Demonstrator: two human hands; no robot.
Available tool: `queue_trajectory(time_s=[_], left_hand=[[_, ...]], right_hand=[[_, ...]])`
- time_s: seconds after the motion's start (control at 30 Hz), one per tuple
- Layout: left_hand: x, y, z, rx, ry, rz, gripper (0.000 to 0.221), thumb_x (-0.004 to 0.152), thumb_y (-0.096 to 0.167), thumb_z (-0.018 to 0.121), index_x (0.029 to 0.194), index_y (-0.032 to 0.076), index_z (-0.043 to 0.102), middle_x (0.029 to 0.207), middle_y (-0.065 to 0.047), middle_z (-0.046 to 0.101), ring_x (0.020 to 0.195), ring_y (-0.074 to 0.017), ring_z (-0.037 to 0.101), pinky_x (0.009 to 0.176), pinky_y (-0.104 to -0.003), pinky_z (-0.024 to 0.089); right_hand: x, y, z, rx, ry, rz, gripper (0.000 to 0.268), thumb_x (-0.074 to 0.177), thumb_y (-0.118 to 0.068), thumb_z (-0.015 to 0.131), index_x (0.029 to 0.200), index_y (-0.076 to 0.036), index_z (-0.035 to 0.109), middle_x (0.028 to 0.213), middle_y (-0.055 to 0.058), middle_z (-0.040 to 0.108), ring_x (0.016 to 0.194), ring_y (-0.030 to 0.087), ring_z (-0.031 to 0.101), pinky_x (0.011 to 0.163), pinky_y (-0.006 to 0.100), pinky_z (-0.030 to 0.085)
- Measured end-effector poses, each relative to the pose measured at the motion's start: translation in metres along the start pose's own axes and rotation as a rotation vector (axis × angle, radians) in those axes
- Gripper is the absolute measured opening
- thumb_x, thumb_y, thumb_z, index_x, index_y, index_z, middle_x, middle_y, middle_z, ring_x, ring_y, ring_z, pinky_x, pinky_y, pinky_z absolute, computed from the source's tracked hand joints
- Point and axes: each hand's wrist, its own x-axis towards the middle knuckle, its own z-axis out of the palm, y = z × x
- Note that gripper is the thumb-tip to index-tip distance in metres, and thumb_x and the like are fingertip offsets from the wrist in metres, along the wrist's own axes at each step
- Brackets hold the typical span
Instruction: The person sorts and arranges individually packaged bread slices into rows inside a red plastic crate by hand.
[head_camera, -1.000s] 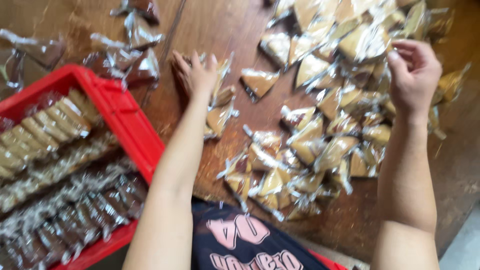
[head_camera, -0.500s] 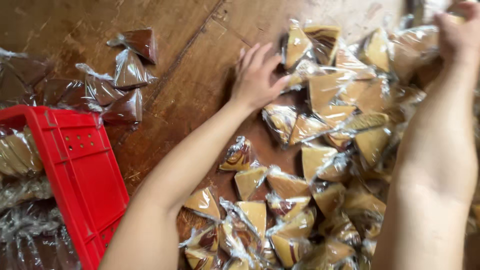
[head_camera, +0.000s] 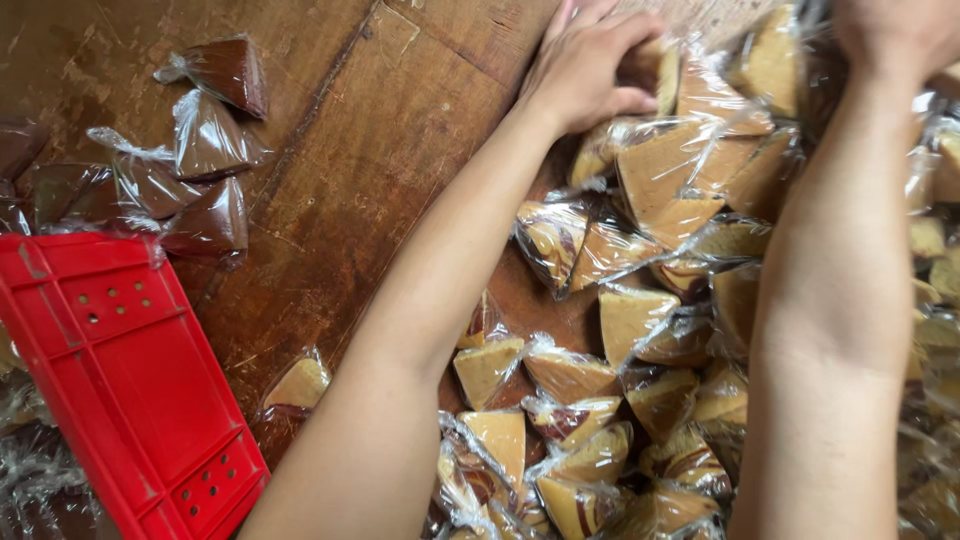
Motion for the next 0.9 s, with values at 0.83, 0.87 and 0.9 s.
queue_trajectory(time_s=[0.83, 0.87, 0.9], left_hand=[[-0.416, 0.089, -0.130, 0.016, 0.153, -0.750, 0.058, 0.078, 0.032, 0.086, 0.129, 0.019, 0.062, 0.121, -0.010, 0.062, 0.119, -0.0346, 0.053, 0.102, -0.048, 0.043], [-0.418, 0.083, -0.129, -0.031, 0.148, -0.774, 0.049, 0.077, 0.033, 0.087, 0.120, 0.020, 0.068, 0.115, -0.009, 0.063, 0.117, -0.0337, 0.055, 0.101, -0.046, 0.044], [-0.420, 0.081, -0.127, -0.035, 0.155, -0.767, 0.049, 0.077, 0.033, 0.087, 0.120, 0.020, 0.068, 0.115, -0.009, 0.063, 0.117, -0.0337, 0.055, 0.101, -0.046, 0.044]], right_hand=[[-0.384, -0.135, -0.168, 0.567, -0.055, -0.273, 0.051, 0.085, -0.036, 0.093, 0.098, -0.003, 0.056, 0.100, 0.014, 0.063, 0.093, 0.030, 0.061, 0.086, 0.042, 0.051], [-0.388, -0.135, -0.171, 0.567, -0.045, -0.273, 0.051, 0.085, -0.036, 0.093, 0.098, -0.003, 0.056, 0.100, 0.014, 0.063, 0.093, 0.030, 0.061, 0.086, 0.042, 0.051], [-0.388, -0.134, -0.173, 0.558, -0.035, -0.316, 0.046, 0.083, -0.031, 0.091, 0.099, -0.002, 0.058, 0.098, 0.014, 0.066, 0.090, 0.030, 0.064, 0.084, 0.042, 0.052]])
